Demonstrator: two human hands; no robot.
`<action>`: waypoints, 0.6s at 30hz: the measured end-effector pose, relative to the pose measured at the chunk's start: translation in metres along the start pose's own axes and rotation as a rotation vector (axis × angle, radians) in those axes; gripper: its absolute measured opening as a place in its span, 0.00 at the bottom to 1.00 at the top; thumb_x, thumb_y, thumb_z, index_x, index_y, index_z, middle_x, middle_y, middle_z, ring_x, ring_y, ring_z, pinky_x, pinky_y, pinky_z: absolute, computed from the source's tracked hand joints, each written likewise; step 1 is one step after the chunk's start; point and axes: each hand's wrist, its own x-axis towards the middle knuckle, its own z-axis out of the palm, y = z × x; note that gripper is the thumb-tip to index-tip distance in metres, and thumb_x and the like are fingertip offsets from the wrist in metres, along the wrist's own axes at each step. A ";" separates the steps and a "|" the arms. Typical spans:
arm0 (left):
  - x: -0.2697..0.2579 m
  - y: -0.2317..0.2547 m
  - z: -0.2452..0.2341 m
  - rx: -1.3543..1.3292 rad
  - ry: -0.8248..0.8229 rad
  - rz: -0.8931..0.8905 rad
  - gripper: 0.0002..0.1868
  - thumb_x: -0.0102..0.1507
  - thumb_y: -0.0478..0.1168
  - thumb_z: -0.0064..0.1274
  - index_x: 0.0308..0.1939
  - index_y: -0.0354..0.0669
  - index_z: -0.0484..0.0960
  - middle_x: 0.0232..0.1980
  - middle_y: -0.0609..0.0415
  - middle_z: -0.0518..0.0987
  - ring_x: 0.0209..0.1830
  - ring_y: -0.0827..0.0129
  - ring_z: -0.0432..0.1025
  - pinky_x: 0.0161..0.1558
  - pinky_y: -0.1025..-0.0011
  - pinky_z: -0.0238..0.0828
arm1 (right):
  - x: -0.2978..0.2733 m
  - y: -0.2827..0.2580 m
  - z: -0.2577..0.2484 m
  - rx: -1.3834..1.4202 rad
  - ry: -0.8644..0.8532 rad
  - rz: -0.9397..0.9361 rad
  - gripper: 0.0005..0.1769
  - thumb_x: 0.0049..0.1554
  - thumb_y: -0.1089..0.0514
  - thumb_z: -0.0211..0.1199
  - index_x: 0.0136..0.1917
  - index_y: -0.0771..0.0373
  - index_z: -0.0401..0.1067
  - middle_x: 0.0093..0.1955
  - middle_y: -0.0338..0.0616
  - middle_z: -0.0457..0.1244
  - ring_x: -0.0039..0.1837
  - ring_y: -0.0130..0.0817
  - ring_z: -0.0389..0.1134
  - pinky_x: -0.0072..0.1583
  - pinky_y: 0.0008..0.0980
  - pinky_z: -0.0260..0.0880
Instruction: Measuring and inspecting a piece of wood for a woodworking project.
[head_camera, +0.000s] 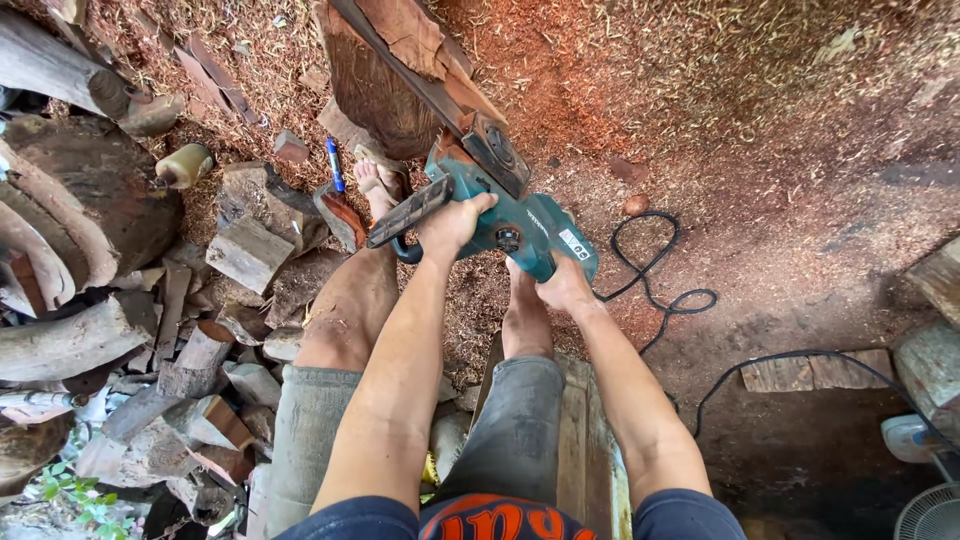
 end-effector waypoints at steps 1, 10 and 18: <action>-0.001 0.001 -0.002 -0.003 -0.004 0.005 0.35 0.50 0.66 0.58 0.49 0.45 0.87 0.50 0.47 0.86 0.49 0.57 0.80 0.56 0.62 0.71 | -0.003 -0.002 -0.002 -0.003 0.005 0.003 0.26 0.47 0.60 0.66 0.61 0.61 0.72 0.55 0.62 0.70 0.63 0.57 0.70 0.63 0.46 0.69; -0.003 0.007 -0.027 0.009 -0.077 -0.050 0.37 0.50 0.68 0.55 0.51 0.45 0.87 0.53 0.44 0.84 0.54 0.54 0.78 0.57 0.61 0.70 | -0.030 -0.036 -0.017 -0.039 -0.031 0.059 0.32 0.47 0.61 0.64 0.66 0.59 0.69 0.56 0.63 0.69 0.64 0.57 0.69 0.65 0.45 0.68; -0.007 0.015 -0.056 0.014 -0.100 -0.092 0.39 0.48 0.70 0.55 0.42 0.38 0.89 0.38 0.44 0.86 0.47 0.58 0.82 0.53 0.66 0.71 | -0.051 -0.059 -0.026 -0.023 -0.046 0.052 0.33 0.46 0.63 0.62 0.67 0.63 0.68 0.57 0.65 0.68 0.64 0.57 0.70 0.64 0.45 0.70</action>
